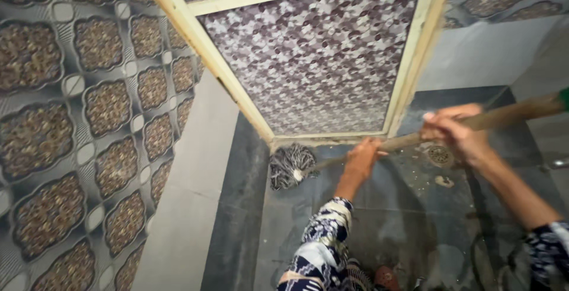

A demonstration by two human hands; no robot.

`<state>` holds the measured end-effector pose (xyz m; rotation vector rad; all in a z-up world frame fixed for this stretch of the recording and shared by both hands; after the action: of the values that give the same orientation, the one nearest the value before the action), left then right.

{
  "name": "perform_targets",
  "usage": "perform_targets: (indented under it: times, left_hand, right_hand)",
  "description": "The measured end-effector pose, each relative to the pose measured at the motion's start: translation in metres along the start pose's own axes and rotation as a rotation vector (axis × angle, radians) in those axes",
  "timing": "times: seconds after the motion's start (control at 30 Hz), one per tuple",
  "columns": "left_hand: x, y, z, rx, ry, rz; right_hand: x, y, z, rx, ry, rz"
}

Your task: The person is mopping the floor using a mop and a bucket.

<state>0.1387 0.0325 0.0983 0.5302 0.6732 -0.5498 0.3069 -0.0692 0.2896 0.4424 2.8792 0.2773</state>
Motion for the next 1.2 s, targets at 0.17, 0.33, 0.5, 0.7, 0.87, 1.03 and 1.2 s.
perform_targets:
  times: [0.17,0.33,0.5,0.7,0.87,1.03,1.2]
  left_hand:
    - [0.021,0.006,0.084,0.113,-0.096,-0.022]
    - [0.04,0.003,0.092,0.066,-0.039,-0.31]
    - [0.033,0.0,0.062,0.251,-0.024,-0.11]
    - [-0.014,-0.001,-0.007,0.127,0.033,-0.023]
    - [-0.062,0.014,-0.022,0.066,0.078,0.065]
    - [-0.069,0.001,-0.028,0.084,0.154,-0.008]
    - [-0.063,-0.019,-0.045,0.138,0.114,0.111]
  right_hand:
    - [-0.063,-0.023,-0.045,-0.141,0.134,0.093]
    - [-0.065,-0.053,-0.028,-0.176,0.276,0.31]
    - [-0.043,-0.037,-0.012,-0.237,0.429,0.348]
    - [0.029,0.013,-0.004,-0.198,0.529,0.383]
    - [0.071,0.046,-0.021,-0.255,0.515,0.356]
    - [0.085,0.023,-0.015,-0.255,0.49,0.405]
    - [0.092,0.008,0.011,-0.244,0.479,0.374]
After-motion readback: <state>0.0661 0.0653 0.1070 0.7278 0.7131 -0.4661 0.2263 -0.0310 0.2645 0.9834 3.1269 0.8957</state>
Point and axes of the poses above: each hand's wrist, its own y-axis towards the middle knuckle, its own x-axis out of the palm, z = x × y, the point moved 8 cm from there along y, towards the middle knuckle, and after that the axes turned 10 degrees about -y, right-handed, at the moved point
